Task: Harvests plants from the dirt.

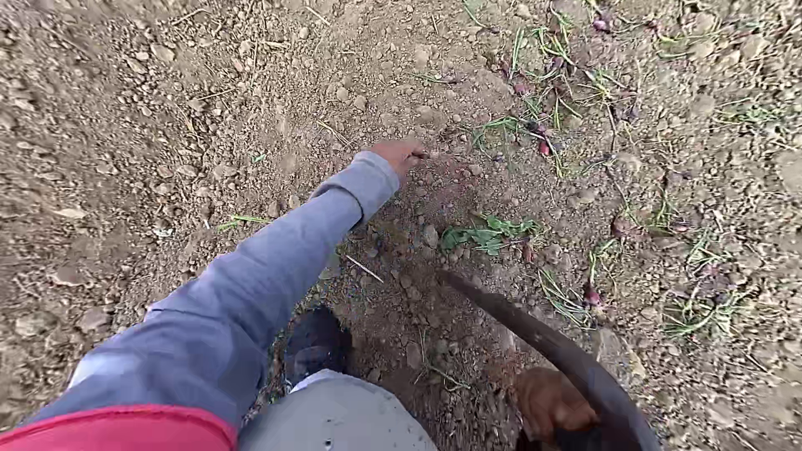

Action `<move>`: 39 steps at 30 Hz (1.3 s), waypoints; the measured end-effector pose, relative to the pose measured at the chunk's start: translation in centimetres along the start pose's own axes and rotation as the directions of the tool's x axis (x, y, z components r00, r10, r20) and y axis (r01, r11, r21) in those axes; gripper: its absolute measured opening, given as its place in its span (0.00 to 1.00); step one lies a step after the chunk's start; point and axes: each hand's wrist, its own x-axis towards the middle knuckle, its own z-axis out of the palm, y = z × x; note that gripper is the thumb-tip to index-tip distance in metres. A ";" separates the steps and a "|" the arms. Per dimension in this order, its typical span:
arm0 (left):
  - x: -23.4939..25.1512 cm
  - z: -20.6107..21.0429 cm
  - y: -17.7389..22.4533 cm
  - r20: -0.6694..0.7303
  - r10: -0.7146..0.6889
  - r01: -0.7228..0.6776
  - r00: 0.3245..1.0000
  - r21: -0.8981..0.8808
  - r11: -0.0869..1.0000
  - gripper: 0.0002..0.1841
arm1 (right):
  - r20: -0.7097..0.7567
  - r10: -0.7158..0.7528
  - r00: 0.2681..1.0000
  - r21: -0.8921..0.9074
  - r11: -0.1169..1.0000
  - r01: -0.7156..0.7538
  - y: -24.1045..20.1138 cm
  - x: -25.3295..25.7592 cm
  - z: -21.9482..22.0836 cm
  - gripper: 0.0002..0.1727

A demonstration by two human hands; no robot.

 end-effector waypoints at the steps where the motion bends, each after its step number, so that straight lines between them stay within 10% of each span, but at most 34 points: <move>1: -1.7 -1.5 -2.3 -0.011 0.012 -0.012 1.000 0.024 1.000 0.15 | 0.032 -0.023 0.999 0.021 1.000 0.022 1.4 -0.3 0.1 0.26; 6: -8.3 -4.2 -9.0 -0.246 -0.204 0.172 0.948 -0.146 0.974 0.15 | 0.046 0.093 0.995 -0.087 0.992 -0.089 -1.7 4.1 3.8 0.29; 11: -10.9 1.7 -12.2 0.113 0.108 -0.119 0.988 0.092 0.989 0.08 | 0.250 -0.231 0.940 0.310 0.939 0.149 -0.5 7.8 5.9 0.25; 15: -9.9 1.4 -9.4 -0.115 0.268 -0.244 0.956 0.185 0.952 0.04 | 0.075 -0.032 0.997 -0.067 0.997 0.037 6.7 8.6 11.3 0.36; 21: -6.9 4.4 -2.5 0.446 -0.209 -0.057 0.870 0.512 0.857 0.15 | 0.166 -0.084 0.983 0.082 0.994 0.072 -0.3 5.6 3.8 0.27; 26: -3.3 3.1 2.5 0.103 0.168 -0.191 0.980 0.293 0.937 0.11 | -0.024 -0.019 1.000 -0.232 0.973 0.012 3.3 2.0 2.2 0.40; 32: 3.1 9.2 15.0 0.534 0.119 -0.365 0.837 0.382 0.849 0.19 | -0.101 -0.046 0.994 -0.086 0.996 0.037 0.3 -2.9 -2.1 0.31; 39: 3.4 10.6 12.2 0.352 0.015 -0.136 0.936 0.322 0.937 0.18 | -0.237 -0.006 0.971 -0.149 0.988 -0.031 -1.0 -5.1 -2.4 0.31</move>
